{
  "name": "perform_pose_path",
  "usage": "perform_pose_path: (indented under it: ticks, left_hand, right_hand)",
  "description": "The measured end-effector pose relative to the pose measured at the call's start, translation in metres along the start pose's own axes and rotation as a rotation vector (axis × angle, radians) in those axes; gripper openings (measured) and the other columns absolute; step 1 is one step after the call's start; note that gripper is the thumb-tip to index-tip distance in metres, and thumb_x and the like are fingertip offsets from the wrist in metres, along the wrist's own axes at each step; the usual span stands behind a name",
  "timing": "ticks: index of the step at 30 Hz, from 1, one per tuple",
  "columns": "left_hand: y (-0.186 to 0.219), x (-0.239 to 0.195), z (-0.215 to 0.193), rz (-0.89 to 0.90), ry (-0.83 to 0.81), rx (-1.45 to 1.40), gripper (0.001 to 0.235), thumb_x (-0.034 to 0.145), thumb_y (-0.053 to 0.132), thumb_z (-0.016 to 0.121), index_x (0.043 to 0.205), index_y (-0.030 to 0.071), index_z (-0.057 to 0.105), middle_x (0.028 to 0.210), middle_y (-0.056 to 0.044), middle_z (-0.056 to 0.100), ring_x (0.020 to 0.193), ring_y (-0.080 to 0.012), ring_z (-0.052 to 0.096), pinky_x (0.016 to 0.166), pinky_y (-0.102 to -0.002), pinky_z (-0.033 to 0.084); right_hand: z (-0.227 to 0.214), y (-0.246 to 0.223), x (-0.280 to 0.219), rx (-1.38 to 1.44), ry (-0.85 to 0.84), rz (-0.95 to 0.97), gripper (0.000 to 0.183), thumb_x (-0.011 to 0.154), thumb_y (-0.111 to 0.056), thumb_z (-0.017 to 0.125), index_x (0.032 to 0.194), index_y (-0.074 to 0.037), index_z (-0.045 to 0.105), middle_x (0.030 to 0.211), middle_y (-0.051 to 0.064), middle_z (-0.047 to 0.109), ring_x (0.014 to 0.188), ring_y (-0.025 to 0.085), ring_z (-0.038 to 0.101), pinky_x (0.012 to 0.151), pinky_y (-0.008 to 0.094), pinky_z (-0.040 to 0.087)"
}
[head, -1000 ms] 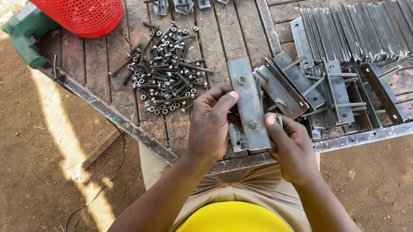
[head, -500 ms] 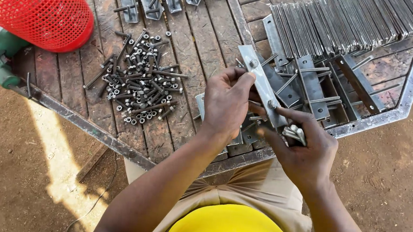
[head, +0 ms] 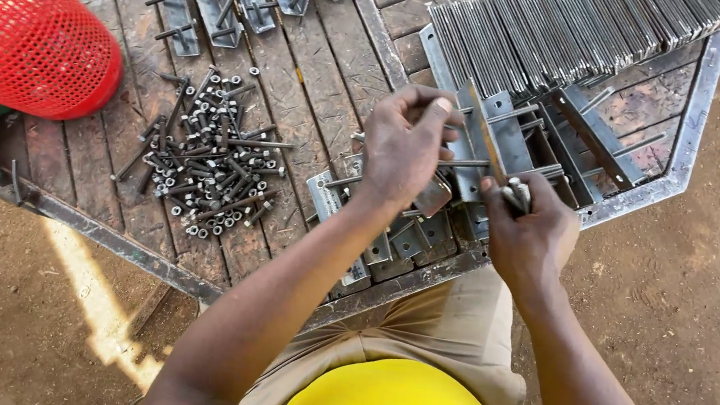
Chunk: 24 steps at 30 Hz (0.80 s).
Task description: A person is manually inserting metal bolts into holes in metal brackets on a workbench in a fabrication setting.
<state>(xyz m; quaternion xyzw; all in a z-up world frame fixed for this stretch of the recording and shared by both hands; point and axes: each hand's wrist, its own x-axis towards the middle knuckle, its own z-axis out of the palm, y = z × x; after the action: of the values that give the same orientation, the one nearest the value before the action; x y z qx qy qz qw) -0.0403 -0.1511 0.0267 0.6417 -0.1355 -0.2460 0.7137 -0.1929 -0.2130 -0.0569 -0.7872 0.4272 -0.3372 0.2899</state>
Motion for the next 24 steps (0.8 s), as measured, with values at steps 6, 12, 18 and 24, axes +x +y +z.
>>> perform_pose_path:
  ticks: [6, 12, 18, 24]
  left_hand:
    - [-0.033, 0.094, -0.005, 0.168, -0.073, 0.192, 0.01, 0.095, 0.004, 0.058, 0.096, -0.001, 0.066, 0.075, -0.011, 0.07, 0.049, -0.0136, 0.06, 0.035, -0.022, 0.046]
    - [0.025, 0.145, 0.018, -0.547, -0.253, 0.558, 0.052, 0.095, 0.025, 0.069, 0.133, -0.005, 0.049, 0.151, -0.021, 0.054, 0.143, -0.031, 0.05, 0.122, -0.047, 0.04]
    - [-0.005, 0.17, 0.006, -0.635, -0.274, 0.434, 0.021, 0.098, 0.014, 0.068, 0.109, -0.001, 0.058, 0.089, -0.014, 0.074, 0.063, -0.0233, 0.075, 0.044, -0.027, 0.059]
    - [-0.005, 0.159, 0.005, -0.594, -0.172, 0.353, 0.013, 0.096, 0.0, 0.062, 0.104, -0.007, 0.069, 0.08, -0.019, 0.075, 0.059, -0.0238, 0.072, 0.043, -0.026, 0.052]
  right_hand:
    - [-0.033, -0.033, 0.002, 0.002, -0.134, 0.008, 0.032, 0.098, -0.03, 0.078, 0.116, -0.009, 0.063, 0.088, 0.005, 0.065, 0.069, 0.016, 0.063, 0.052, 0.031, 0.052]
    - [-0.054, -0.032, 0.019, 0.301, -0.242, 0.442, 0.01, 0.099, -0.009, 0.06, 0.097, -0.014, 0.051, 0.08, 0.003, 0.059, 0.063, 0.011, 0.05, 0.05, 0.024, 0.04]
    - [-0.064, -0.036, 0.038, 0.674, -0.298, 0.452, 0.013, 0.103, -0.005, 0.06, 0.116, -0.006, 0.059, 0.093, 0.015, 0.074, 0.066, 0.013, 0.061, 0.045, 0.021, 0.039]
    - [-0.056, -0.039, 0.048, 0.746, -0.334, 0.412, 0.012, 0.107, -0.011, 0.051, 0.119, -0.01, 0.054, 0.095, 0.015, 0.073, 0.067, 0.015, 0.068, 0.041, 0.02, 0.037]
